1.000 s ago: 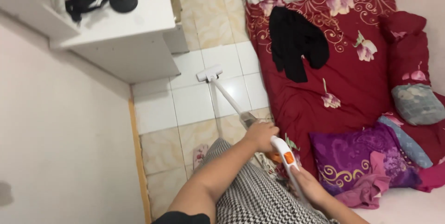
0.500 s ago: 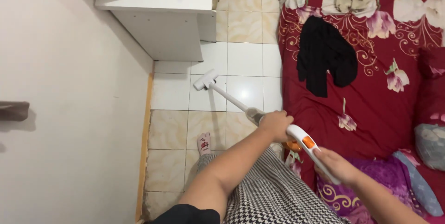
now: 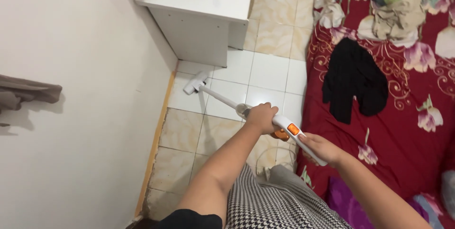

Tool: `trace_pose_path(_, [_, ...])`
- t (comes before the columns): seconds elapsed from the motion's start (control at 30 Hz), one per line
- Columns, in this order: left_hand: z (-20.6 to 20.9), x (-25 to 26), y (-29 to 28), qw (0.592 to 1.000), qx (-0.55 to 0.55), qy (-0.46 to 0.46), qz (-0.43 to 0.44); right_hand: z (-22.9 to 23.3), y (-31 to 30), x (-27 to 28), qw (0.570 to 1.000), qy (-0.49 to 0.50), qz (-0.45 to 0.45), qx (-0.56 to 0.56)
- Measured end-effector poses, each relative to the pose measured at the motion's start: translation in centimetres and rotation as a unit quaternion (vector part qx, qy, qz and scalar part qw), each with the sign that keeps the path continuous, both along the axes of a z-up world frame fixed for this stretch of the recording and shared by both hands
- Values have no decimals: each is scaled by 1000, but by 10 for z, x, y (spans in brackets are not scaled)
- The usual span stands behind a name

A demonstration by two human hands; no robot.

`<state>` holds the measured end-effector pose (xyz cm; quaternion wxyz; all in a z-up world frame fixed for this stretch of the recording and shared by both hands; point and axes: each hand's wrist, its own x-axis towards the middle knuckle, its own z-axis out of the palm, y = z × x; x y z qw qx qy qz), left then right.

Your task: The person vacuums the tiled floor of a room using a handheld vacuum cleaner, navigating around a shelf, a bed, and a desk.

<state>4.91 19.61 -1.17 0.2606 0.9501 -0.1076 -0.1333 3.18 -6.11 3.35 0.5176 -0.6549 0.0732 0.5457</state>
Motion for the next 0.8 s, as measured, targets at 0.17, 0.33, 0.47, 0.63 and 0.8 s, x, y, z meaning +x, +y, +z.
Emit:
trace_pose_path(0.17, [6,29,27,1000,0,-17,26,8,26,43,999,-17,36,8])
trace_pose_path(0.33, [6,44,30,998,0,-13,57,10,32,76,997,-18,69,18])
trace_pose_path(0.47, [0,61,33,995,-21,-44,84,9,34,104,994,-47,97,-7])
trace_pose_path(0.63, [19,81,33,988,-38,-52,140,21,43,137,986,-83,138,-35])
trace_pose_path(0.8, [3,94,7,967,-47,-67,243,48,45,165,920,-263,259,-134])
